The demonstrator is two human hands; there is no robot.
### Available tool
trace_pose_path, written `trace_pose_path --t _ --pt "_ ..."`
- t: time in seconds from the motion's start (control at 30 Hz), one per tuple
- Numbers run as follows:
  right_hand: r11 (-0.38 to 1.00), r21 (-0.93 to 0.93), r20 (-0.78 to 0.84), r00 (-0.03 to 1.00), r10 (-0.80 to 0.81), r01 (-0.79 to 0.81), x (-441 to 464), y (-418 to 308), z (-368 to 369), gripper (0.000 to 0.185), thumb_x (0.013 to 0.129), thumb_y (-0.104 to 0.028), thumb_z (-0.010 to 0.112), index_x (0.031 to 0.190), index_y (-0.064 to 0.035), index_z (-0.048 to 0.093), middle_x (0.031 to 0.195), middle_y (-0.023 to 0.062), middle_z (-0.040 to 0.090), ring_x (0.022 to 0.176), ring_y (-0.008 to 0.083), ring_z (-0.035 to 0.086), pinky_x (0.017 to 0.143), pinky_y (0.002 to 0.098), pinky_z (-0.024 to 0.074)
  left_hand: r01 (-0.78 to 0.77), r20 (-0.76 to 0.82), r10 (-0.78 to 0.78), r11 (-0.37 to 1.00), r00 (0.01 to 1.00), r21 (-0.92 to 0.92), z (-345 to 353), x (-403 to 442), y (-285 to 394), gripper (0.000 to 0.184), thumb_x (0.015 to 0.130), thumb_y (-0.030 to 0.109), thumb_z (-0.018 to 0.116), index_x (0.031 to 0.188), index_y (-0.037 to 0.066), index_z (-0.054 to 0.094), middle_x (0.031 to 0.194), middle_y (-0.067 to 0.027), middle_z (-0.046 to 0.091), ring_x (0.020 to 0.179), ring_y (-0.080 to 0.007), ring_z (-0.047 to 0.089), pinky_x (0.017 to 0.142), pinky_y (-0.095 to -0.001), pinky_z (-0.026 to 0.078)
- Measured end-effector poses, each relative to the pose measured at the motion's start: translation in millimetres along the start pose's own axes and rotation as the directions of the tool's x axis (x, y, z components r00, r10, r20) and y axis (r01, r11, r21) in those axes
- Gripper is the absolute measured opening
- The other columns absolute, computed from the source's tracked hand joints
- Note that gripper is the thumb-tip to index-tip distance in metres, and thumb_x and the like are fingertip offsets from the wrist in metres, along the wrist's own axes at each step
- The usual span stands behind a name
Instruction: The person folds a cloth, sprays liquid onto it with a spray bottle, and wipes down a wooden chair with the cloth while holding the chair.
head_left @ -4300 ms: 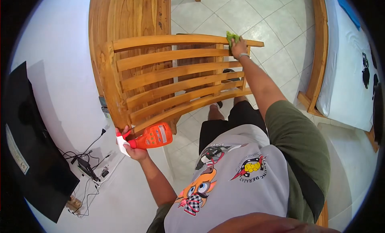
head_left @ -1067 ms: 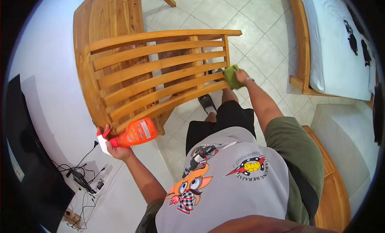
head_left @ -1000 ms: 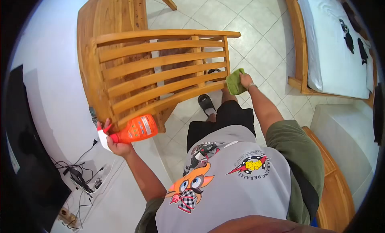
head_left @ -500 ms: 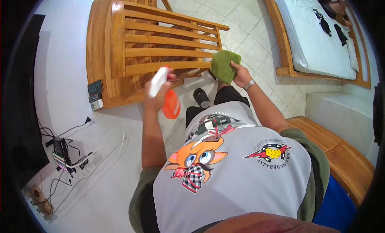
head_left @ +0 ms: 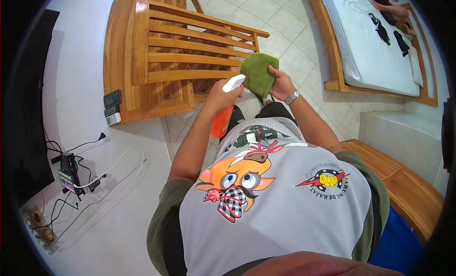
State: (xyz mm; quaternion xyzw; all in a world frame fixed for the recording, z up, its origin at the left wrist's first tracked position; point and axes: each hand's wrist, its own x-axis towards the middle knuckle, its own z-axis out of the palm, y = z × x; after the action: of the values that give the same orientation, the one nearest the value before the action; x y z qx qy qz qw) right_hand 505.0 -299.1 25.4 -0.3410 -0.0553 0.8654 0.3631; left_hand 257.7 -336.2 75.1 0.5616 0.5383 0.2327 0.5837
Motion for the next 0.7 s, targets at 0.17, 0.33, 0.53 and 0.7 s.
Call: trace_pose_path --t 0.17,0.33,0.53,0.7 --pt "1.0 -0.019 0.023 1.0 0.002 -0.001 0.0 -11.2 -6.7 0.045 0.1 -0.032 0.045 0.137 -0.0047 0.045 0.137 0.0123 0.053 0.125 0.0267 0.052 0.107 0.0463 0.0397 -0.143 -0.092 0.141 0.99 0.986 -0.018 11.1 7.4 -1.0 0.027 0.084 0.018 0.061 0.103 -0.001 0.065 0.082 -0.0088 0.068 0.072 -0.0155 0.065 0.069 -0.0306 0.051" --pt "0.998 -0.056 -0.058 0.998 0.006 -0.009 1.3 -13.3 -7.6 0.045 0.1 -0.032 0.045 0.136 -0.005 0.046 0.135 0.0122 0.055 0.124 0.0265 0.054 0.105 0.0462 0.041 0.065 -0.083 -0.073 0.993 0.994 -0.096 19.6 13.7 -22.4 0.033 0.088 0.01 0.057 0.117 -0.004 0.059 0.102 -0.0098 0.067 0.093 -0.0161 0.066 0.08 -0.0285 0.051" --pt "0.999 -0.004 -0.124 0.992 0.038 -0.039 10.0 -2.6 -31.5 0.045 0.1 -0.031 0.045 0.135 -0.0032 0.047 0.134 0.0126 0.055 0.122 0.0269 0.055 0.104 0.0459 0.0422 -0.276 -0.162 0.241 0.928 0.957 -0.252 26.7 -7.9 -59.4 0.041 0.089 0.002 0.053 0.13 -0.003 0.051 0.12 -0.0114 0.061 0.1 -0.0184 0.064 0.088 -0.0321 0.051" --pt "0.999 0.007 -0.207 0.978 -0.03 0.032 15.1 -0.8 -50.8 0.045 0.101 -0.032 0.043 0.136 -0.0053 0.045 0.136 0.0134 0.053 0.125 0.0281 0.052 0.108 0.0454 0.0388 -0.419 -0.581 0.169 0.846 0.796 -0.328 7.9 -43.3 -63.0 0.028 0.091 0.003 0.054 0.119 0.0 0.056 0.095 -0.0101 0.064 0.058 -0.0131 0.059 0.057 -0.0293 0.05"
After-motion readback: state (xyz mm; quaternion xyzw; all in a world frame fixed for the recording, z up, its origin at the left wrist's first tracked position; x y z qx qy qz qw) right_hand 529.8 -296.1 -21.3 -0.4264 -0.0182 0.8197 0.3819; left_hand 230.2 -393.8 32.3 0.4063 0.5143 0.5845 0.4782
